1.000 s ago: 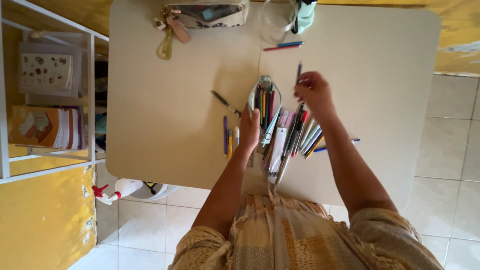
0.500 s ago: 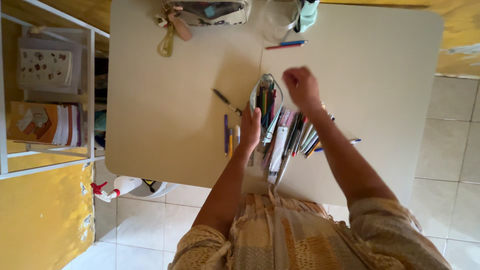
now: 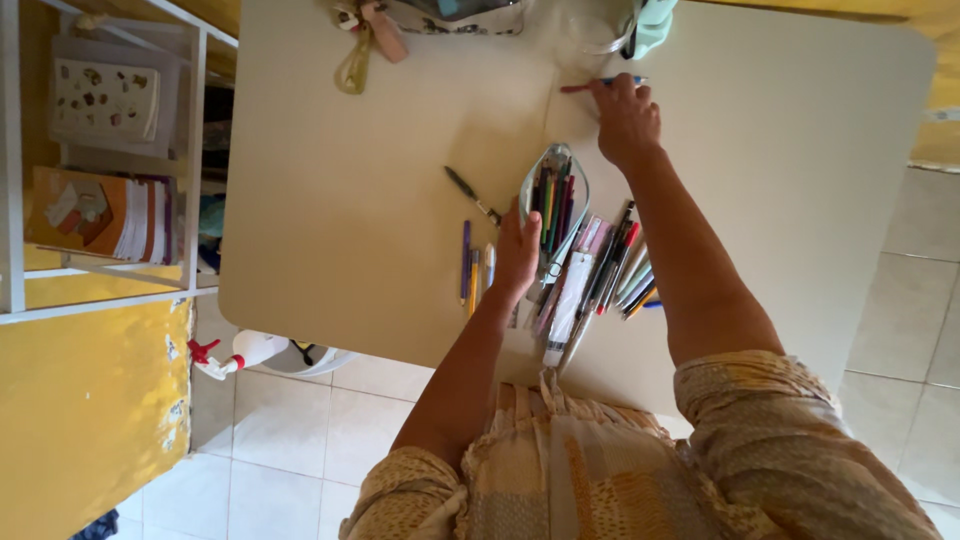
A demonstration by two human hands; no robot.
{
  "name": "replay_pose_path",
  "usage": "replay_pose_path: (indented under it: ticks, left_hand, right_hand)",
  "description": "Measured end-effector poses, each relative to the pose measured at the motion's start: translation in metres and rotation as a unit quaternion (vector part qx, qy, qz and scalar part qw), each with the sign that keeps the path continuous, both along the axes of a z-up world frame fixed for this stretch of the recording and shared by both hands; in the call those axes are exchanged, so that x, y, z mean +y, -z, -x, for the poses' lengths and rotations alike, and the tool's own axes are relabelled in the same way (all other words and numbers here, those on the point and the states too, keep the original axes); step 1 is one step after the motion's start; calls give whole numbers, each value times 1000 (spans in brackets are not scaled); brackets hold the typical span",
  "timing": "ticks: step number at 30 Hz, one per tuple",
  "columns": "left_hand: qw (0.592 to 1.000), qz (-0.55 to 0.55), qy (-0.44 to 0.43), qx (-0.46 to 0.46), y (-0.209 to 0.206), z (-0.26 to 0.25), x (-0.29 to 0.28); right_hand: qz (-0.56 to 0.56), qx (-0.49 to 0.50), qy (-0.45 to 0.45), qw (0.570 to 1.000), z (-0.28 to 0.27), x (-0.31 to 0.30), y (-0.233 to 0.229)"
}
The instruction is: The person organizes stationery items on a white table. They place pens, pencils, and markers into a light blue pencil case and a clear plastic container. The person also handles a ruler and a small plastic bag, placing them into the containers.
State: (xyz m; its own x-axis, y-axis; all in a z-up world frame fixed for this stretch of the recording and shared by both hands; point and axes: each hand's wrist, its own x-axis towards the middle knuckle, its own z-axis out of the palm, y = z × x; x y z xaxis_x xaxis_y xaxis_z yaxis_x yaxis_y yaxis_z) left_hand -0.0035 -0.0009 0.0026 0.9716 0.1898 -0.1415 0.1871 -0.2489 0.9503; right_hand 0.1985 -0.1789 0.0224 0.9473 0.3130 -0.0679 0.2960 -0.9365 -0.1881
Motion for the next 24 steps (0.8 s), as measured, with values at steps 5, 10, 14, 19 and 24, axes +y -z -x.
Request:
replay_pose_path:
  ticks: [5, 10, 14, 19, 24]
  left_hand:
    - [1000, -11, 6, -21, 1, -1, 1]
    - [1000, -7, 5, 8, 3, 0, 0]
    - [1000, -12, 11, 25, 2, -1, 0]
    - [999, 13, 8, -37, -3, 0, -3]
    - [995, -47, 14, -81, -5, 13, -8]
  right_hand:
    - [8, -5, -11, 1000, 1, -2, 2]
    - [-6, -40, -44, 998, 9, -12, 17]
    - [-3, -19, -45, 999, 13, -20, 23]
    - [-44, 19, 8, 999, 36, -21, 5]
    - [-233, 126, 123, 956, 70, -16, -48]
